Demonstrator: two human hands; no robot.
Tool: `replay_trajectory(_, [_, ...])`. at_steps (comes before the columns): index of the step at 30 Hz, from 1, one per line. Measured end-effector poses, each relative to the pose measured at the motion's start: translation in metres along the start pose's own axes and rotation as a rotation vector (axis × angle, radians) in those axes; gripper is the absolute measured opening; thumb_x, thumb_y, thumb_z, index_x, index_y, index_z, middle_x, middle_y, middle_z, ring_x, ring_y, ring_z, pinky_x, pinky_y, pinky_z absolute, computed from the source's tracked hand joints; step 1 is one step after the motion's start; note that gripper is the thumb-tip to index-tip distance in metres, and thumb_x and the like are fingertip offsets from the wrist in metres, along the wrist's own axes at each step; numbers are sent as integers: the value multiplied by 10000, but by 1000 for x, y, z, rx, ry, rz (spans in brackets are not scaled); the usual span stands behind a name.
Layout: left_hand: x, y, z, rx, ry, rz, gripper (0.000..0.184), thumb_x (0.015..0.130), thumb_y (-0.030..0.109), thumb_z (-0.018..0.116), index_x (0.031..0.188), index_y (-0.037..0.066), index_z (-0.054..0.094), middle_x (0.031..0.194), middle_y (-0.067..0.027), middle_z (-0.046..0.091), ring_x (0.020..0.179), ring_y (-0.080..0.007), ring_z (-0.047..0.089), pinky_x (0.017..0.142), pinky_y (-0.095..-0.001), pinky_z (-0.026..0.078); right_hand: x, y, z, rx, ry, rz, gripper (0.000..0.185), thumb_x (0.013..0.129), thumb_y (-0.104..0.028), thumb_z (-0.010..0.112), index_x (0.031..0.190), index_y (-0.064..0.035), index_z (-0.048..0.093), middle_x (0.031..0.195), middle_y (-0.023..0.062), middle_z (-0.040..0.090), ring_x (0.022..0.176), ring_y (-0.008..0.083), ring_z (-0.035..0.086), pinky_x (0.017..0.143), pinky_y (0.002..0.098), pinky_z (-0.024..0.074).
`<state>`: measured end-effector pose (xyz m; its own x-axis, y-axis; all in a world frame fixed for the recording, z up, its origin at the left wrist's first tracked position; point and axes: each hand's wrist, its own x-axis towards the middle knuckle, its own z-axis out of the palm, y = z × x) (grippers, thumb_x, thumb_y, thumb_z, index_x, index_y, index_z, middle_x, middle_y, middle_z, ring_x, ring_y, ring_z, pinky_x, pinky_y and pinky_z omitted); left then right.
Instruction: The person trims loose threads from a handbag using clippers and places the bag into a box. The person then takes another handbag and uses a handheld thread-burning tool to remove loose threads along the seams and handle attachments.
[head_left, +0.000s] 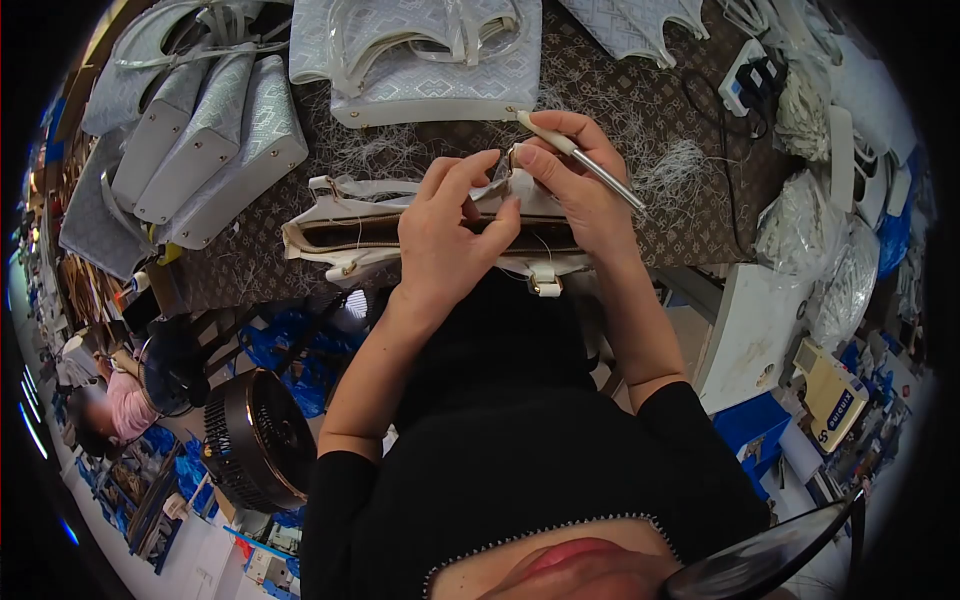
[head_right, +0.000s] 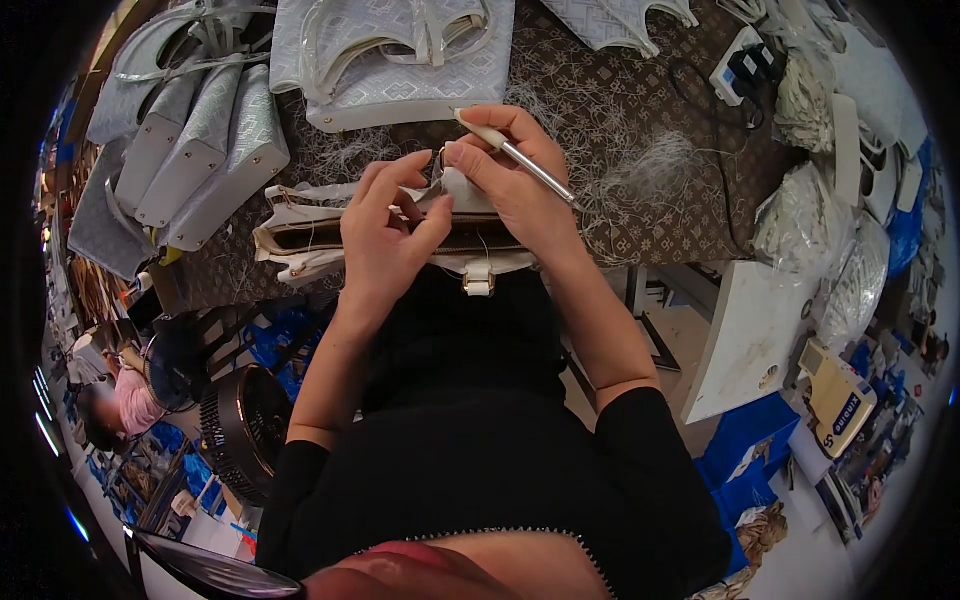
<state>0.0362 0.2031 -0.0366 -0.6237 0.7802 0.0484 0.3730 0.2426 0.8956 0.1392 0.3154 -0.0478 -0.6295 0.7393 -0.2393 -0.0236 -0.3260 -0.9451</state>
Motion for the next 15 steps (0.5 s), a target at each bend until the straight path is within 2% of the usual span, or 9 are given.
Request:
replay_trajectory(2, [1,-5,3,8,-18,94,228,742,71,716,960,45,653,805,-52,595,544,-118,558,502,-239,464,0,3,0,35,-10,3,316,841,-65,688,1127,-23,560,907,24,635,800,64,580,695,184,465])
replay_trajectory(5, [0,-13,2,20,32,213,173,752,65,724,906,35,653,807,-50,603,543,-115,574,503,-232,467,1,3,-1,22,-10,-4,312,841,-61,688,1124,-24,563,912,26,636,807,62,584,683,181,465])
replay_trajectory(12, [-8,-15,0,20,2,154,91,745,25,694,797,34,620,776,-39,599,530,-107,573,497,-231,461,3,1,-1,32,-1,13,311,837,-54,689,1120,-22,565,924,29,636,836,74,600,717,187,490])
replay_trajectory(15, [-9,-15,-3,-18,-60,48,81,737,19,673,776,38,604,761,-36,589,529,-110,564,502,-237,457,3,2,0,38,5,14,312,837,-51,687,1122,-21,563,938,32,634,851,81,604,741,195,498])
